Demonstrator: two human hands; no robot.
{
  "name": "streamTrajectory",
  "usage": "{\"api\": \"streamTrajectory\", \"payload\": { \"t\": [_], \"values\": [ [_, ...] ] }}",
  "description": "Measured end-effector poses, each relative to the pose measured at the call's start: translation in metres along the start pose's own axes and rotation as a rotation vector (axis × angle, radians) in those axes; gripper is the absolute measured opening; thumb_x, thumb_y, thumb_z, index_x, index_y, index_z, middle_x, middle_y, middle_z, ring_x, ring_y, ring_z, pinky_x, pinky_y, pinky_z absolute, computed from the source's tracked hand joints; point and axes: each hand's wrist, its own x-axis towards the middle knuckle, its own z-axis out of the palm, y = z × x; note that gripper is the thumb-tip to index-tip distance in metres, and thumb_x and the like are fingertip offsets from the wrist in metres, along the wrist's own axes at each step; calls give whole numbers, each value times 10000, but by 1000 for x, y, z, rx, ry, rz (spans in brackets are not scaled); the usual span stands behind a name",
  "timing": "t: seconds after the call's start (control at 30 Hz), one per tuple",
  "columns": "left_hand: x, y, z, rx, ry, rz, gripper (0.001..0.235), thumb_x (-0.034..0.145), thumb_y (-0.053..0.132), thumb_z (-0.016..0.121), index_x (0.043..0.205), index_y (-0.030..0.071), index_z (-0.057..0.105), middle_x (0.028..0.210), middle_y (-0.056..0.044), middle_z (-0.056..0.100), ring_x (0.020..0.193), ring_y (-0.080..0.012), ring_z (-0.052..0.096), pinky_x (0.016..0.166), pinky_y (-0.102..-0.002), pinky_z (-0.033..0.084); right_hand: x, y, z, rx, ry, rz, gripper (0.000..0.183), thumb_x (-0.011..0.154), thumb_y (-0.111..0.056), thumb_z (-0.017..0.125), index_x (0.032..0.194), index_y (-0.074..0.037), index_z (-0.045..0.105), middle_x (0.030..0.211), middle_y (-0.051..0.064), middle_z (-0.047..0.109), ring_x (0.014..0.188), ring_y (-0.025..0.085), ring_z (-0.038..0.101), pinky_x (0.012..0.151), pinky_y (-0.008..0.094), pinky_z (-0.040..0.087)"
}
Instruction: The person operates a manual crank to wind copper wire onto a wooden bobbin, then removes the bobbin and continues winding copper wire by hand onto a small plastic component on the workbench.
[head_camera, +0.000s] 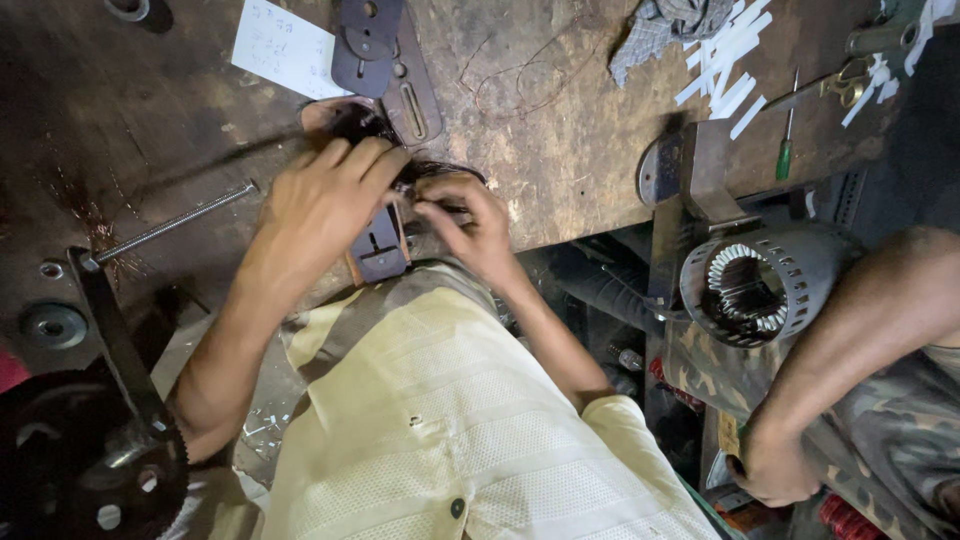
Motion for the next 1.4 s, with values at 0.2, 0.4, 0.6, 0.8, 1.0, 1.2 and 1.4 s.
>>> {"api": "streamTrajectory", "payload": {
  "t": [0.2,0.4,0.6,0.8,1.0,1.2,1.4],
  "values": [
    [26,12,7,296,-39,126,431,882,147,657,1310,180,697,1115,23,672,915,-117,622,651,-229,513,-2,11,-30,-272,110,33,294,1003,-147,697,1263,-30,626,1269,135,690,1125,285,699,975,407,590],
    [38,38,10,314,4,215,458,914,207,609,1365,173,675,1043,25,658,931,-138,598,758,-291,475,0,17,-46,-565,-30,154,312,886,-88,746,1182,-29,669,1111,189,685,1009,388,673,849,434,556],
    [55,71,40,301,-54,239,451,899,241,581,1316,105,688,1011,8,629,980,-174,559,796,-331,447,-7,28,-56,-570,131,198,179,933,-46,699,1111,-28,697,1060,203,705,944,396,688,818,440,560],
    [69,103,92,439,-374,194,346,881,269,583,1148,105,730,1139,-35,610,1109,-225,521,908,-395,417,-16,58,-68,-438,167,262,251,887,-48,733,1134,-23,700,1080,196,733,960,336,731,833,378,577],
    [76,108,128,426,-279,176,438,893,236,583,1289,67,666,1215,-57,613,1069,-203,559,832,-347,433,-22,88,-90,-196,56,436,287,903,-57,714,1184,-16,676,1068,135,752,949,221,715,847,312,575],
    [28,85,95,-201,26,149,490,906,175,573,1387,84,592,1280,-47,625,1072,-235,648,821,-350,535,0,64,-104,-428,77,311,189,990,-5,596,1149,-24,695,1107,141,731,933,224,735,768,317,608],
    [-54,33,44,-843,247,-990,327,1088,89,524,1406,77,596,1155,-184,630,1005,-404,609,810,-474,509,37,-18,-33,-402,-31,-77,229,994,-10,627,1199,-78,704,1198,110,730,1071,273,731,907,374,598]
  ]
}}
